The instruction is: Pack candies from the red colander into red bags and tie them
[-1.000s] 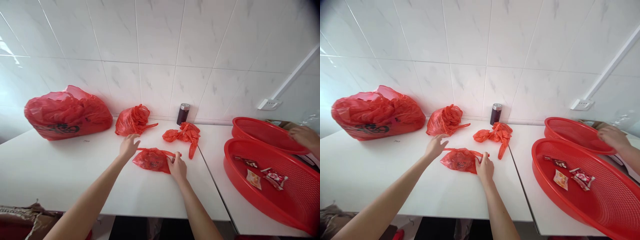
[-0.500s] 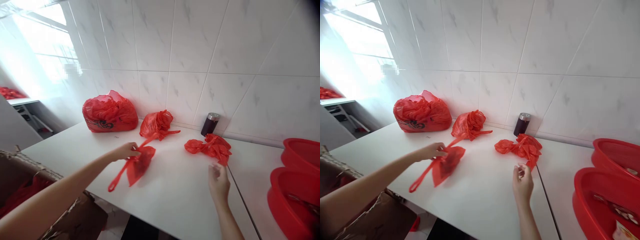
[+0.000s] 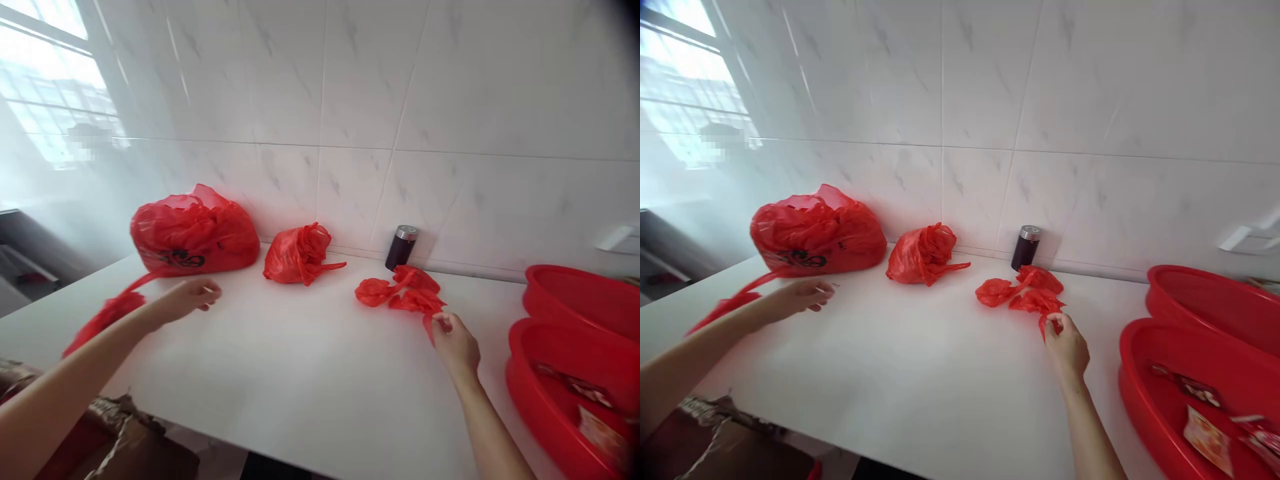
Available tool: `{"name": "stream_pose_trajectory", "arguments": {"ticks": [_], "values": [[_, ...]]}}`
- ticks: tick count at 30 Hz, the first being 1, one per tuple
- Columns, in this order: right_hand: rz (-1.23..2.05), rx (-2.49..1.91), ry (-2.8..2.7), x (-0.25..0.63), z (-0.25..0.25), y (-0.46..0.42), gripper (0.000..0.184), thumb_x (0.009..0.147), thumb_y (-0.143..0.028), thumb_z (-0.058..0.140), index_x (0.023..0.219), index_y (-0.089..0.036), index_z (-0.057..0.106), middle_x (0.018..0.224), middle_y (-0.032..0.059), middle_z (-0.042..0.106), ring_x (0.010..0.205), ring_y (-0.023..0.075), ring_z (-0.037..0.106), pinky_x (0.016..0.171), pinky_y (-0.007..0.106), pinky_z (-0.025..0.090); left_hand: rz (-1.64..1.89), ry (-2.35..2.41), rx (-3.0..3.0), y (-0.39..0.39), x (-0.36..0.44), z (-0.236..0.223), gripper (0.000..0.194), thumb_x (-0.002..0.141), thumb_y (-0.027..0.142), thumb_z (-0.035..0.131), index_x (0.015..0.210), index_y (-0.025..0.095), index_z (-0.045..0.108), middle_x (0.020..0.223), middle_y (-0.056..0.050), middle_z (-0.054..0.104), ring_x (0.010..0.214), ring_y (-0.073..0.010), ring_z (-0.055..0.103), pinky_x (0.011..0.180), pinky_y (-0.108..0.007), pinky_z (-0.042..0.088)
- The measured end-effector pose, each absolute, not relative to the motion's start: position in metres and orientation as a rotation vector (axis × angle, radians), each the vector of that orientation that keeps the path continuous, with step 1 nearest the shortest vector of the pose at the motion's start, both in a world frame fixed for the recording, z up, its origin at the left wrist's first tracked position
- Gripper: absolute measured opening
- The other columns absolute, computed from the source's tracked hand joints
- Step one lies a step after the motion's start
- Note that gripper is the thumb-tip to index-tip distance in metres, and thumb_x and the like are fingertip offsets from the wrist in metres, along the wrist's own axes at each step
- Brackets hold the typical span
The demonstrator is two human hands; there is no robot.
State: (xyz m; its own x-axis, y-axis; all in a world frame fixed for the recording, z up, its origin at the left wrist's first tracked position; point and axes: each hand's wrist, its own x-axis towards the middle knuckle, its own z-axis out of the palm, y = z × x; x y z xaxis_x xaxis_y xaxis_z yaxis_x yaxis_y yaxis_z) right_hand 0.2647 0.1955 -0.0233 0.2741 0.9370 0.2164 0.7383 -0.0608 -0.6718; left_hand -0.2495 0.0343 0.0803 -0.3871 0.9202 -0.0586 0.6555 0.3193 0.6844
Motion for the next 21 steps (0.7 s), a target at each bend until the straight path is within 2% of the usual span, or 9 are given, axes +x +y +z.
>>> {"name": "stream_pose_trajectory", "arguments": {"ticks": [2,4,8,9,11,13,14,16,21], "values": [[0.399,-1.495,-1.368,0.255,-0.003,0.176,0.020,0.078,-0.038,0.054,0.090,-0.022,0.059,0.095,0.0062,0.065,0.088,0.0242,0.059,0.077,0.033,0.044,0.721,1.937,1.512,0.058,-0.205,0.075,0.042,0.074,0.054,0.062,0.093,0.017,0.062,0.079,-0.002,0.069,0.075,-0.0189,0.065,0.066,-0.026,0.046],[0.568,-1.176,-1.296,0.241,0.018,0.153,0.023,0.080,-0.041,0.057,0.092,-0.021,0.058,0.094,0.0047,0.064,0.087,0.0209,0.059,0.076,0.030,0.045,0.652,1.700,1.634,0.079,-0.153,0.070,0.044,0.076,0.055,0.059,0.103,0.020,0.061,0.092,-0.005,0.068,0.083,-0.0215,0.065,0.070,-0.029,0.048],[0.908,-0.970,-1.184,0.216,0.048,0.108,0.022,0.082,-0.041,0.063,0.091,-0.022,0.057,0.076,-0.0025,0.056,0.064,0.0106,0.050,0.059,0.020,0.040,0.845,1.451,1.679,0.106,-0.045,0.055,0.077,0.064,0.052,0.073,0.133,0.030,0.047,0.132,-0.011,0.053,0.106,-0.0276,0.058,0.085,-0.038,0.048],[0.984,-0.952,-1.165,0.213,0.051,0.100,0.022,0.082,-0.041,0.063,0.091,-0.022,0.057,0.069,-0.0041,0.053,0.058,0.0091,0.046,0.055,0.018,0.038,0.943,1.334,1.622,0.110,-0.023,0.050,0.081,0.063,0.049,0.076,0.135,0.030,0.045,0.134,-0.011,0.052,0.109,-0.0280,0.056,0.089,-0.040,0.046],[1.104,-0.941,-1.162,0.214,0.052,0.090,0.023,0.084,-0.042,0.062,0.093,-0.023,0.056,0.059,-0.0064,0.045,0.051,0.0077,0.039,0.049,0.017,0.033,1.075,1.102,1.434,0.115,0.011,0.041,0.068,0.067,0.046,0.075,0.129,0.025,0.054,0.123,-0.011,0.061,0.106,-0.0271,0.059,0.092,-0.042,0.046],[1.184,-0.938,-1.155,0.223,0.048,0.088,0.025,0.085,-0.044,0.062,0.097,-0.023,0.055,0.057,-0.0068,0.044,0.049,0.0080,0.039,0.049,0.018,0.034,1.125,0.979,1.274,0.116,0.027,0.034,0.047,0.078,0.049,0.064,0.114,0.018,0.063,0.108,-0.012,0.068,0.099,-0.0264,0.063,0.089,-0.043,0.049],[1.201,-0.933,-1.123,0.230,0.045,0.089,0.026,0.084,-0.044,0.063,0.098,-0.024,0.054,0.058,-0.0063,0.046,0.050,0.0084,0.041,0.051,0.019,0.036,1.144,0.972,1.223,0.115,0.028,0.030,0.045,0.082,0.051,0.057,0.107,0.016,0.065,0.104,-0.013,0.069,0.097,-0.0263,0.064,0.087,-0.043,0.051],[1.198,-0.902,-0.997,0.248,0.041,0.093,0.027,0.081,-0.041,0.067,0.096,-0.024,0.054,0.060,-0.0059,0.047,0.052,0.0088,0.043,0.053,0.020,0.039,1.206,1.001,1.139,0.113,0.017,0.023,0.045,0.085,0.053,0.051,0.102,0.014,0.066,0.105,-0.014,0.069,0.098,-0.0262,0.064,0.086,-0.043,0.052],[1.146,-0.848,-0.780,0.285,0.034,0.103,0.022,0.075,-0.031,0.073,0.084,-0.023,0.054,0.056,-0.0085,0.026,0.049,0.0067,0.030,0.047,0.015,0.033,1.226,1.044,1.076,0.095,-0.048,0.002,0.034,0.081,0.043,0.062,0.104,0.019,0.068,0.113,-0.010,0.068,0.106,-0.0250,0.061,0.097,-0.042,0.046]]}}
